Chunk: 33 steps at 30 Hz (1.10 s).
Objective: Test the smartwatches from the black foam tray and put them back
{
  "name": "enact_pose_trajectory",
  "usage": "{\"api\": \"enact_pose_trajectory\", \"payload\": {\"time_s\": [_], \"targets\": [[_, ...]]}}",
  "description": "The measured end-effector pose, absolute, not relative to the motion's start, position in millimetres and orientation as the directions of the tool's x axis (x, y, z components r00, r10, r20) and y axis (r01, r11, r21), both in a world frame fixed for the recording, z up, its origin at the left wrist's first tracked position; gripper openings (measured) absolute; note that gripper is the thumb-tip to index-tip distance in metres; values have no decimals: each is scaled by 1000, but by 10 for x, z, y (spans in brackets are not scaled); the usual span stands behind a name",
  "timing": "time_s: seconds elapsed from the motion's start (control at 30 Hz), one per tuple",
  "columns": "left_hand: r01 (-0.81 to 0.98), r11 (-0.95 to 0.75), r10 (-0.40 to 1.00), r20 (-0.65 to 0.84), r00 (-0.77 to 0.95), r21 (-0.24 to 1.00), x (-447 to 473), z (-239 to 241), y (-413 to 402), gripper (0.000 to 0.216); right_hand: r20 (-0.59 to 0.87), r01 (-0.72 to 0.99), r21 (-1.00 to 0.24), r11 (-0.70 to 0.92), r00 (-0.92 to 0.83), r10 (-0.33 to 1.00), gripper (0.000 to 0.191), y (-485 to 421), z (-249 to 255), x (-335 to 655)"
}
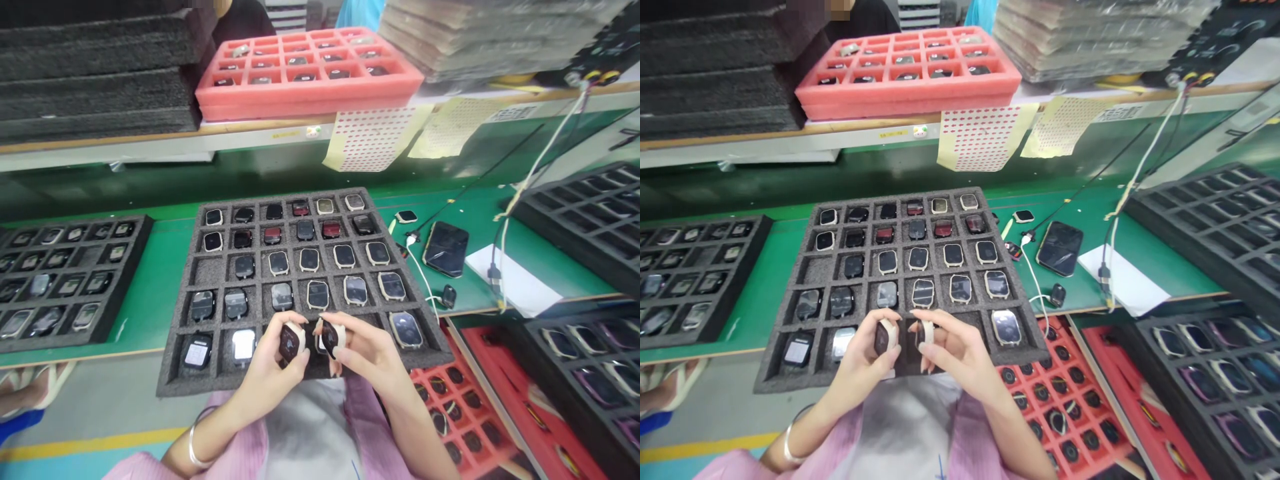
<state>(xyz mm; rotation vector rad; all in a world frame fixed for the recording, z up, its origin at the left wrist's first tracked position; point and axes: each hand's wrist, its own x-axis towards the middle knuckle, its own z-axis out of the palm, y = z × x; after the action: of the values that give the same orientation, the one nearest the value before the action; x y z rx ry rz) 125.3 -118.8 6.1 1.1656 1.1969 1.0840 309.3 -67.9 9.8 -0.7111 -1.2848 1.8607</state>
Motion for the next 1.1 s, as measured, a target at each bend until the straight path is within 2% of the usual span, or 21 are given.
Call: {"api": "enact_pose_trajectory", "payload": {"time_s": [0.13, 0.3, 0.53, 0.77, 1.1], "targets": [[9, 98, 990, -98, 103, 995, 1233, 51, -1195, 32, -24, -270, -939, -215, -570, 822, 36, -681, 91, 3106], [7, 69, 996, -69, 57, 998, 1245, 51, -1197, 34, -10, -287, -933, -215, -579, 815, 41, -692, 79, 3113], [13, 84, 996, -85, 37, 996, 1242, 52, -1205, 33, 23, -288, -941, -178, -580, 815, 37, -678, 71, 3111], [-7, 89, 995, -88, 36, 996, 1248, 47, -1215, 36, -3, -280, -940, -194, -562, 827, 42, -705, 70, 3116], [8, 60, 998, -60, 22, 998, 1241, 71, -1217, 36, -22, -292, -929, -227, -568, 823, 39, -712, 98, 3116]]}}
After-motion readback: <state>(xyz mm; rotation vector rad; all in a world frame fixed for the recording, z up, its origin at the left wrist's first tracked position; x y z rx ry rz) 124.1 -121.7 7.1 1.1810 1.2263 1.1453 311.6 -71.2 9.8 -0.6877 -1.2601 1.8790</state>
